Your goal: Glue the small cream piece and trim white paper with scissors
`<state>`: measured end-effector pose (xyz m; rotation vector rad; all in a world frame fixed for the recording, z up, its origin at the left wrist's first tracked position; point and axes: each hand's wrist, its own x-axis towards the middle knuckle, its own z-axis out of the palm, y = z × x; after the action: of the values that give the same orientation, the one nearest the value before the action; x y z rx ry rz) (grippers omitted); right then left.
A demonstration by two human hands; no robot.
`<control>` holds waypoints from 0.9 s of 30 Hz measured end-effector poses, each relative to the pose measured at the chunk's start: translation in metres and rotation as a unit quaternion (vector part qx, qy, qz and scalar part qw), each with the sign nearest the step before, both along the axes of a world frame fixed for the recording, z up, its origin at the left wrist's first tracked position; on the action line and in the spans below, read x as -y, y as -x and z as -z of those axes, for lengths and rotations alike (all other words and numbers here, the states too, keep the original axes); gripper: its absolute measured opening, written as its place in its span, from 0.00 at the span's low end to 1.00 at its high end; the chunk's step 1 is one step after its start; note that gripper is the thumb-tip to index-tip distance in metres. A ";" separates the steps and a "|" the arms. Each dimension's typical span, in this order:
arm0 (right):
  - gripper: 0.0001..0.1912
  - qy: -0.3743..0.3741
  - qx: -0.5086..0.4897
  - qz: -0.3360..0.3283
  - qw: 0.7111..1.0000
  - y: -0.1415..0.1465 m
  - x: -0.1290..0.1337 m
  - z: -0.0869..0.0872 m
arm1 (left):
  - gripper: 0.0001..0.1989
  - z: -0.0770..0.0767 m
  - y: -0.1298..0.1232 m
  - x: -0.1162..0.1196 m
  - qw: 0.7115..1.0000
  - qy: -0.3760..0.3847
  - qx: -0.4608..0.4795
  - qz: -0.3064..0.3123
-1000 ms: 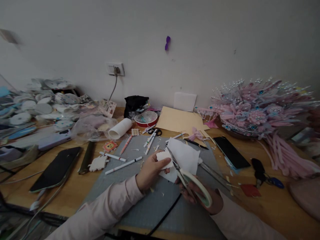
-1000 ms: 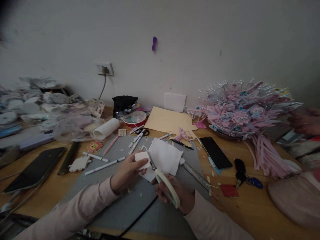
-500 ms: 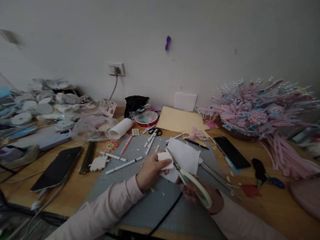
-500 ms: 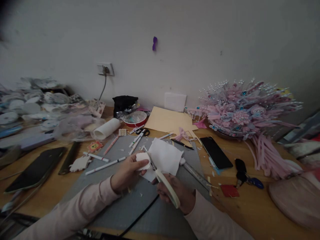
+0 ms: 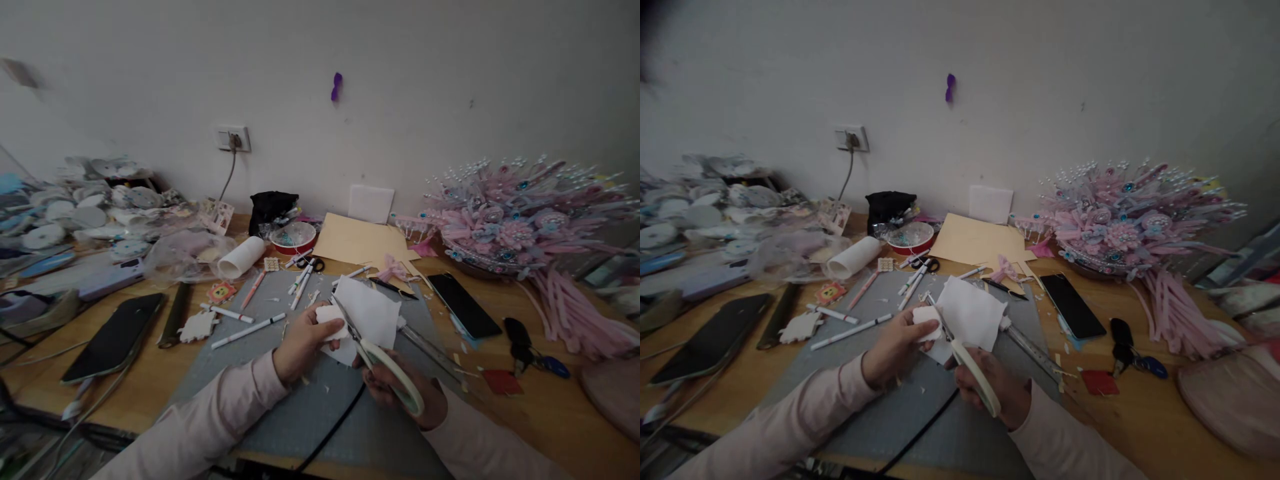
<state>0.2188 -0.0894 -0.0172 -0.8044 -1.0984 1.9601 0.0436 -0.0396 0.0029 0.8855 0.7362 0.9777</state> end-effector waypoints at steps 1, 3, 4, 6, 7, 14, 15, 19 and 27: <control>0.19 -0.001 -0.001 0.004 1.000 0.000 0.000 0.001 | 0.15 0.000 0.000 0.000 1.000 0.001 0.002 0.001; 0.18 0.001 -0.001 0.002 1.000 -0.001 0.000 0.003 | 0.15 0.001 -0.001 0.000 1.000 0.006 0.008 0.002; 0.18 0.002 -0.002 -0.001 1.000 -0.001 0.000 0.004 | 0.15 0.002 -0.001 0.000 1.000 0.008 0.011 0.002; 0.19 0.000 -0.005 -0.004 1.000 -0.002 -0.001 0.005 | 0.15 0.002 -0.001 0.000 1.000 0.014 0.016 0.001; 0.19 -0.001 -0.004 -0.002 1.000 -0.002 -0.001 0.006 | 0.15 0.002 -0.002 0.001 1.000 0.016 0.018 0.000; 0.19 -0.009 0.006 0.022 1.000 -0.002 0.001 0.004 | 0.15 -0.001 -0.005 0.005 0.999 0.026 0.034 -0.008; 0.19 -0.008 0.003 0.022 1.000 -0.002 0.001 0.004 | 0.15 -0.001 -0.005 0.006 0.999 0.028 0.035 -0.012; 0.19 -0.002 -0.009 0.031 0.999 -0.001 0.000 0.004 | 0.15 -0.001 -0.007 0.008 0.998 0.036 0.053 -0.011; 0.18 0.030 -0.016 0.020 0.999 0.000 -0.003 0.006 | 0.15 0.001 -0.010 0.011 0.994 0.049 0.094 -0.027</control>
<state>0.2186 -0.0867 -0.0233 -0.8177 -1.0024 1.9734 0.0536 -0.0501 0.0023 0.6808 0.6439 1.0492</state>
